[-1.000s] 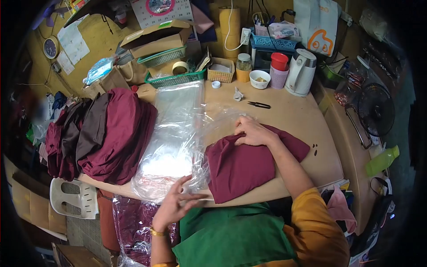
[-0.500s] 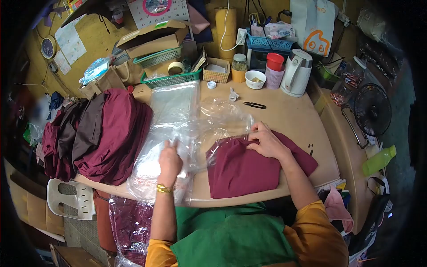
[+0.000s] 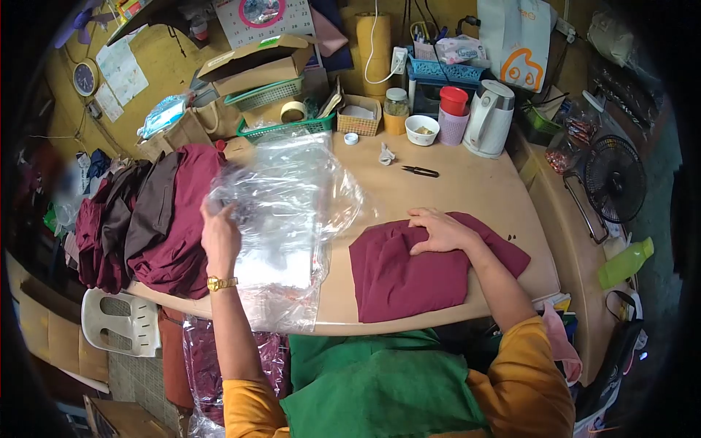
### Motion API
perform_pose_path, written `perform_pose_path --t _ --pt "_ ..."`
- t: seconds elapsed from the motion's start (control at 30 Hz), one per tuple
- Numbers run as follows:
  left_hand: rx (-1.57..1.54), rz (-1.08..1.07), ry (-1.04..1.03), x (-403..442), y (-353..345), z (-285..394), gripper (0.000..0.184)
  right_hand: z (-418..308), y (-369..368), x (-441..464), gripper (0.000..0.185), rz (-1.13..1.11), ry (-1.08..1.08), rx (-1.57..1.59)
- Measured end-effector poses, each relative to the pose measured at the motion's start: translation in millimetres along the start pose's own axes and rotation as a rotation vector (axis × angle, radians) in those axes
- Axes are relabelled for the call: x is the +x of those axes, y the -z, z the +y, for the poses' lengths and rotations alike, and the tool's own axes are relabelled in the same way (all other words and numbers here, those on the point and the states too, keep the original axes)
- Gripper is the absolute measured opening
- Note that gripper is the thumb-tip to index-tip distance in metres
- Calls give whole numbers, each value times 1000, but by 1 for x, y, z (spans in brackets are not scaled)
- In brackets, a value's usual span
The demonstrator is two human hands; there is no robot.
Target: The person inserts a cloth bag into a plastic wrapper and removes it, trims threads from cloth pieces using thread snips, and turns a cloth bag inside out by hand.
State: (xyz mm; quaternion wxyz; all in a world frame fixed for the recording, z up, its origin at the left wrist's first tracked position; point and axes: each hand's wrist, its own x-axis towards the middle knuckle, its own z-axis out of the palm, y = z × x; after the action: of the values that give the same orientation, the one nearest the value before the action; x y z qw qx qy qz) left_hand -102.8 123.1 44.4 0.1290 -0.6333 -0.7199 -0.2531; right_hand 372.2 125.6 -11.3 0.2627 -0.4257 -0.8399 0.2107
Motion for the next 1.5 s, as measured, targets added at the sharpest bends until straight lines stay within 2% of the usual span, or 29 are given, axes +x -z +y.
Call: perform_pose_path --t 0.07,0.13,0.2,0.23,0.27,0.33,0.37,0.4,0.47,0.53,0.6,0.63,0.67,0.73,0.77,0.83,0.87,0.93,0.97,1.07,1.13,1.17,1.2,1.27,1.33,1.37,1.4,1.47,1.5 --pt "-24 -89 -92 -6 14 30 50 -31 20 23 60 -423 -137 -124" --pt "17 -110 -114 -8 18 50 62 -23 11 30 59 -483 -26 -75" --pt "12 -116 -148 -9 24 62 69 -41 8 38 55 -960 -50 114" --pt "18 -89 -206 -10 24 63 71 -58 12 33 43 -1048 -81 222" --pt "17 -86 -203 -12 26 65 71 -62 10 28 43 -1050 -79 218" --pt "-3 -110 -345 -17 35 76 70 -66 10 22 35 -1001 32 709" --pt "-11 -114 -391 -24 37 84 66 -72 12 23 36 -859 101 782" --pt "-53 -125 -486 -31 45 96 62 -74 7 26 36 -856 97 784" --pt "-113 -160 -653 -46 54 119 53 -73 -10 39 35 -696 -76 911" --pt "-79 -234 -781 -62 76 143 38 -48 -48 61 35 -600 -86 1033" --pt "-66 -200 -846 -64 89 142 32 -48 -59 71 36 -509 -90 1148" --pt "-53 -169 -907 -65 94 139 27 -55 -58 73 37 -331 -135 1337" --pt "25 -176 -862 -65 98 129 25 -60 -56 74 38 -146 -179 1519" --pt "-51 37 -803 -59 91 99 31 -71 -33 73 41 -99 -171 1596" --pt "-59 64 -715 -58 82 84 22 -73 -25 72 41 -69 -138 1743" --pt "-39 145 -704 -53 70 77 24 -74 -25 72 43 -24 -155 1973" --pt "-19 169 -722 -52 65 77 27 -78 -32 76 43 -23 -157 1972" --pt "-232 53 -684 -61 60 98 32 -90 -47 90 43 78 -140 1878" --pt "-288 83 -768 -63 62 113 37 -94 -53 95 42 107 -130 1763" --pt "-339 -34 -883 -72 80 148 40 -88 -89 121 43 342 -22 1130" --pt "-315 -176 -956 -82 92 172 45 -75 -116 146 44 317 -49 1013" --pt "-352 -131 -1040 -88 96 181 53 -74 -124 155 45 309 -78 964" --pt "-325 -127 -1098 -96 100 187 60 -118 -82 139 44 339 -176 836" --pt "-340 -5 -1041 -107 97 183 65 -183 -4 111 43 370 -451 477" --pt "-406 6 -599 -119 97 164 71 -143 11 104 47 527 -266 149" --pt "-493 -12 -479 -115 85 153 75 -110 9 108 47 589 -306 132" --pt "-619 -61 -444 -115 78 140 75 -55 -3 120 47 656 -160 257" --pt "-827 -160 -350 -121 101 151 74 -100 65 96 45 253 -203 176" --pt "-830 -162 -347 -125 104 160 74 -125 73 89 45 250 -206 175"
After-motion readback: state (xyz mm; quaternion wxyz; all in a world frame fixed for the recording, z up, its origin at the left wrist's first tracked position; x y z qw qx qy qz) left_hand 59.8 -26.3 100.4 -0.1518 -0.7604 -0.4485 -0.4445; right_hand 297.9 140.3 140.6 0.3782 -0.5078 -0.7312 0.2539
